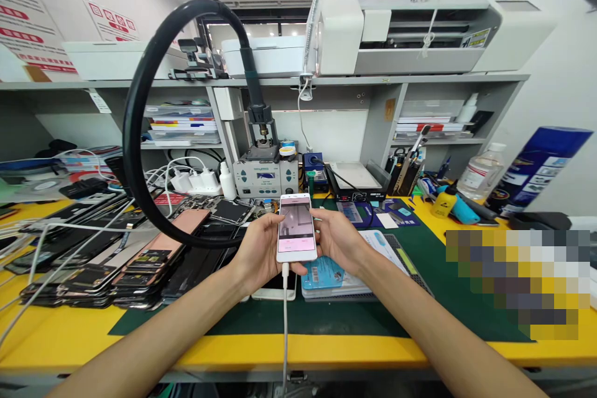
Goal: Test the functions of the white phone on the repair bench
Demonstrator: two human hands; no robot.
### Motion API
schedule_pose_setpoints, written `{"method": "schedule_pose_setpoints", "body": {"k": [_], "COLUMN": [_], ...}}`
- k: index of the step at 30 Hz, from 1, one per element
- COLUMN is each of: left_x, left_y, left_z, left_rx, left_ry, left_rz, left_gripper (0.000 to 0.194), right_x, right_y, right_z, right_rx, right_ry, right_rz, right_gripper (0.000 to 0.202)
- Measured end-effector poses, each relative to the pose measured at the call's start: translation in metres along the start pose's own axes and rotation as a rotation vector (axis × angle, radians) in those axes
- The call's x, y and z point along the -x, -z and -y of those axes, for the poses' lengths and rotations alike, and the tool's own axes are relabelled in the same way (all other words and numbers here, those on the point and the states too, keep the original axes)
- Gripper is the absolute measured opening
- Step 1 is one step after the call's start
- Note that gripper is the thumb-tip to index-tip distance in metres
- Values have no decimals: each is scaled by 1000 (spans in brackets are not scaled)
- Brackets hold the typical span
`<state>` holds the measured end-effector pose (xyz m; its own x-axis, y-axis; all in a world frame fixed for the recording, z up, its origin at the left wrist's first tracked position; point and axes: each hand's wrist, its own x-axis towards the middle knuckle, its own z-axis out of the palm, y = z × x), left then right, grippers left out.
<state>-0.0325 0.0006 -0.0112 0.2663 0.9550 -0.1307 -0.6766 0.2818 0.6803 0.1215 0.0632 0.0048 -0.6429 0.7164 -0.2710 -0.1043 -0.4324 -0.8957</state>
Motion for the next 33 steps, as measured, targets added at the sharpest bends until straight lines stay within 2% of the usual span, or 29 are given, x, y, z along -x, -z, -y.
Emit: {"method": "schedule_pose_setpoints", "body": {"k": [4,10,18,33], "left_x": [-1,-1,1,1], "left_y": [0,-5,-5,-3], "left_z": [1,3,1,-1], "left_rx": [-15,-136,-85,-61], "left_ry": [7,-5,7,15], "left_rz": [-11,-144,-56,15], "left_gripper": [46,40,44,50], "right_x": [1,0,1,3], "right_y": [-2,-1,-3,-3], "right_z": [1,1,1,-1], "right_rx": [0,4,23,71], "right_ry": [-2,10,23,81], "right_rz": [-4,8,4,-1], "right_gripper": [22,23,26,18]}}
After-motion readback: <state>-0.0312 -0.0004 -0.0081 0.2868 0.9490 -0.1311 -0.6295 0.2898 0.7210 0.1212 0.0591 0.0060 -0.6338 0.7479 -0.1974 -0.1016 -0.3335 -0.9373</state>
